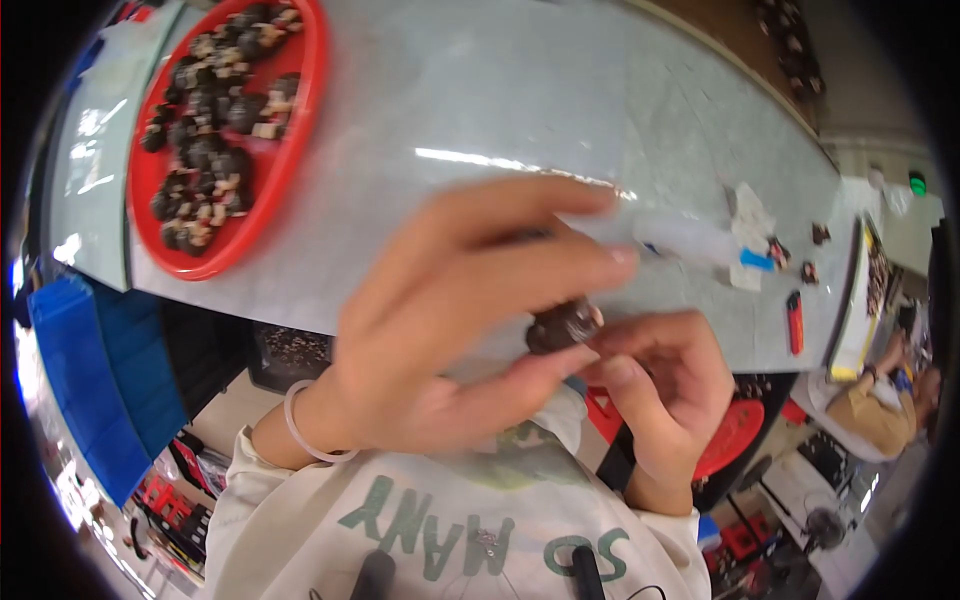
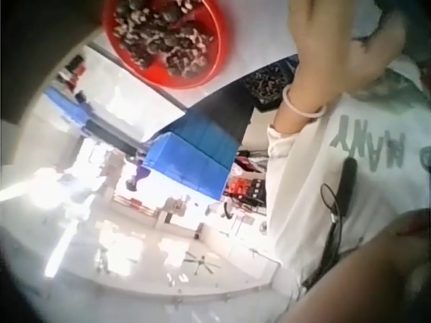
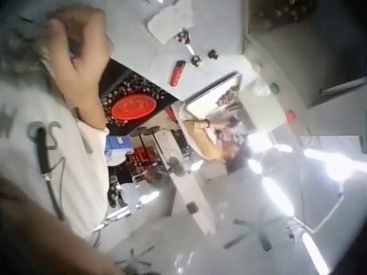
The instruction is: Assembling small plastic figurines by applying glue to the parts and joining them together.
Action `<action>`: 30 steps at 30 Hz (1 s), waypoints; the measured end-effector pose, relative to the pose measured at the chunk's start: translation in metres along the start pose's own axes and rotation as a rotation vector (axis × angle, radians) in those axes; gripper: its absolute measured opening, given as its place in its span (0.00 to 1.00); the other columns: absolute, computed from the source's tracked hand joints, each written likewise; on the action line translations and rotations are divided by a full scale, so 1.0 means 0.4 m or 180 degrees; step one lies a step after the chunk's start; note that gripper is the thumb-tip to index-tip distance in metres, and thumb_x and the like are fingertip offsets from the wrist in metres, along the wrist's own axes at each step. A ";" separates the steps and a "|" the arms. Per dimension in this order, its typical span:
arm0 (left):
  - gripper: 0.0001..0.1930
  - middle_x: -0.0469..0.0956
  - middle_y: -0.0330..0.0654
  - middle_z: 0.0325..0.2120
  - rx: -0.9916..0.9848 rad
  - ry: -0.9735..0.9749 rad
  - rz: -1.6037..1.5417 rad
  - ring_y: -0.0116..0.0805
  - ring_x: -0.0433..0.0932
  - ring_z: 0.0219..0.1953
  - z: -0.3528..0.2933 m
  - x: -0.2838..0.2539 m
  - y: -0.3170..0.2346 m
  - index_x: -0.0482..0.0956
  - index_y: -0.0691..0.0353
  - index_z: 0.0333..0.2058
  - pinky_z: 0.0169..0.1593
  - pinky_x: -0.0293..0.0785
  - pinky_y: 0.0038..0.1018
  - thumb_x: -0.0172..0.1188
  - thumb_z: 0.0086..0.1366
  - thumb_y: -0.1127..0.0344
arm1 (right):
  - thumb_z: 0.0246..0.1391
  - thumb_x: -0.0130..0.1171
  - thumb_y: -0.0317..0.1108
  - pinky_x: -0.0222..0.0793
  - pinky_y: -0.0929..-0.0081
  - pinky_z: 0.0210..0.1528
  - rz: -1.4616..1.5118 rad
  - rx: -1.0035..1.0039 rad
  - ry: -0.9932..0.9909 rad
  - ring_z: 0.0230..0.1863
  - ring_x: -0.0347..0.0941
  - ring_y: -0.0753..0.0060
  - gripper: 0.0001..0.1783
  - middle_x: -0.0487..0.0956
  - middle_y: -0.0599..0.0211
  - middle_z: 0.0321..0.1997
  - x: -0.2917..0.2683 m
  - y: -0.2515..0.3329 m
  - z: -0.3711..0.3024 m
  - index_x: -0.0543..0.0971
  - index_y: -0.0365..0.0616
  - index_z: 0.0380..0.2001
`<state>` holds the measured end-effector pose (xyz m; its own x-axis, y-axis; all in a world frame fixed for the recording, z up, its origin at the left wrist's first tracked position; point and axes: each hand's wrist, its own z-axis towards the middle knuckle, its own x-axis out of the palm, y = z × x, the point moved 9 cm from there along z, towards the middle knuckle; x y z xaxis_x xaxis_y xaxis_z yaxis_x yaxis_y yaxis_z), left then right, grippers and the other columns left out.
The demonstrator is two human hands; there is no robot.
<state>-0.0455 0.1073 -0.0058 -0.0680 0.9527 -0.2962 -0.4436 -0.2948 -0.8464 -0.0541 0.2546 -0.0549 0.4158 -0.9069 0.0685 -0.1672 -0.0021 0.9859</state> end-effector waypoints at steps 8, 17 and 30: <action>0.16 0.68 0.43 0.41 -0.1483 -0.0227 0.1824 0.34 0.70 0.41 -0.027 -0.322 0.065 0.69 0.66 0.41 0.45 0.65 0.23 0.50 0.50 0.79 | 0.45 0.49 0.18 0.68 0.83 0.30 -0.0827 -0.0205 -0.0025 0.28 0.73 0.73 0.05 0.75 0.57 0.27 -0.007 0.006 -0.010 0.69 0.32 0.29; 0.16 0.68 0.45 0.42 -0.1343 -0.0245 0.3700 0.47 0.68 0.44 -0.003 -0.373 0.061 0.70 0.63 0.40 0.48 0.64 0.33 0.55 0.50 0.70 | 0.42 0.49 0.13 0.68 0.84 0.28 -0.1127 -0.0621 0.0217 0.26 0.72 0.77 0.08 0.76 0.57 0.27 0.004 0.016 0.005 0.70 0.32 0.29; 0.09 0.74 0.50 0.31 -0.0808 0.0063 0.3476 0.49 0.72 0.34 0.184 -0.304 -0.023 0.72 0.67 0.35 0.38 0.68 0.33 0.49 0.57 0.71 | 0.39 0.51 0.13 0.69 0.83 0.27 -0.0913 -0.0692 0.0357 0.25 0.73 0.74 0.08 0.76 0.59 0.26 -0.003 0.027 0.017 0.74 0.32 0.26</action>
<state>-0.0987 -0.0003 0.0704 -0.2939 0.1733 -0.9400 0.0405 -0.9803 -0.1934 -0.0627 0.2529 -0.0454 0.5154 -0.8306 -0.2108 0.1591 -0.1490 0.9760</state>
